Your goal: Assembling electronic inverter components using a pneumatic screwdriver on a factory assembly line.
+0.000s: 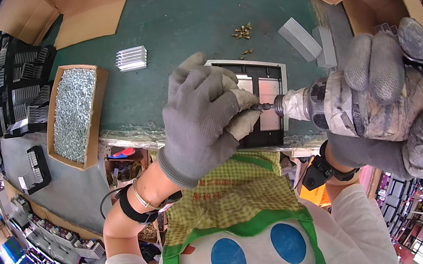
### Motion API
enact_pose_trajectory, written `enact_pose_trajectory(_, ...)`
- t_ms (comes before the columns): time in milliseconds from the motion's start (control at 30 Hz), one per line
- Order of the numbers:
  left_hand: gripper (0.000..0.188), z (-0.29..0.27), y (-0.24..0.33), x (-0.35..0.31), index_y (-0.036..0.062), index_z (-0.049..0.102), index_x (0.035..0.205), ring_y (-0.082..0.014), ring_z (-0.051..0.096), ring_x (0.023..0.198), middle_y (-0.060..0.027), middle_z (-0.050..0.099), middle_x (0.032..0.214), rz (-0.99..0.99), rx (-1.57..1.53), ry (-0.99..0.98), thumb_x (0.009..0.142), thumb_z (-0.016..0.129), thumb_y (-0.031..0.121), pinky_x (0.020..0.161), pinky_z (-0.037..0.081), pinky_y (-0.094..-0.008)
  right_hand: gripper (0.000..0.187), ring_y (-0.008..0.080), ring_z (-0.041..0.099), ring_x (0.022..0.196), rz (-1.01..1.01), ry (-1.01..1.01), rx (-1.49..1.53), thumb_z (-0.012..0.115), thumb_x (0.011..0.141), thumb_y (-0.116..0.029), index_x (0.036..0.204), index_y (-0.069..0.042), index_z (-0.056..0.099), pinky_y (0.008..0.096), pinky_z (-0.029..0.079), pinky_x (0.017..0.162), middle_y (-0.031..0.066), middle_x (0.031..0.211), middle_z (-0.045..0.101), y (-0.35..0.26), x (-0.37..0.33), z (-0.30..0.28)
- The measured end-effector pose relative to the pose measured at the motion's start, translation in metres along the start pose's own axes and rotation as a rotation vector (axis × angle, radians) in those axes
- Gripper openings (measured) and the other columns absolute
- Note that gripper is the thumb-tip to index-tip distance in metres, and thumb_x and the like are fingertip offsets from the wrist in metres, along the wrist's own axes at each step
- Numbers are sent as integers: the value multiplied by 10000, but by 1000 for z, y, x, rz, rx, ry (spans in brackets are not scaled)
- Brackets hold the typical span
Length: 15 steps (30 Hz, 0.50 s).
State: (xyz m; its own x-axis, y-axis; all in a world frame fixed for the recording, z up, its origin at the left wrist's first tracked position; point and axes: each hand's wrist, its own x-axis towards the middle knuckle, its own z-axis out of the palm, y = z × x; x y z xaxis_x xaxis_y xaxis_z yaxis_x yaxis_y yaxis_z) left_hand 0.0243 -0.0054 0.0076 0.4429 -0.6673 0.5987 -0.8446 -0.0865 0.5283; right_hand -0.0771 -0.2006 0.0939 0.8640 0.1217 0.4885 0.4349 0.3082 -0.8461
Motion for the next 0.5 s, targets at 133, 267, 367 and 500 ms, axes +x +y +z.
enact_pose_trajectory(133,258,0,4,-3,132,670,830,-244,570,859,-32,576,818,24,36,2,625,784,241,989,407,-497,629,226,375,1001,-26,-166,-4,744,821,-321,1316,-112,417,445,493,785,53,1052,405,6,2,-11)
enact_pose_trajectory(267,389,-3,2,-6,90,686,959,-275,607,917,-53,605,859,187,217,-29,662,810,309,974,418,-491,657,246,364,1021,-3,-101,24,760,787,-318,1321,-108,439,451,477,767,55,1080,401,7,-17,-21)
enact_pose_trajectory(367,679,-3,-5,-9,64,553,1284,-338,580,1079,-150,573,1200,-56,91,-96,721,789,362,972,451,-425,729,258,383,1050,54,-21,25,730,809,-314,1393,-84,360,458,482,775,69,1145,415,8,-27,-29)
enact_pose_trajectory(500,716,9,-22,-10,72,451,1375,-388,582,1114,-213,532,1268,-323,-162,-90,747,773,189,924,500,-407,723,278,456,1062,-109,166,-42,597,905,-261,1473,-36,211,489,496,749,151,1242,449,21,-25,-41)
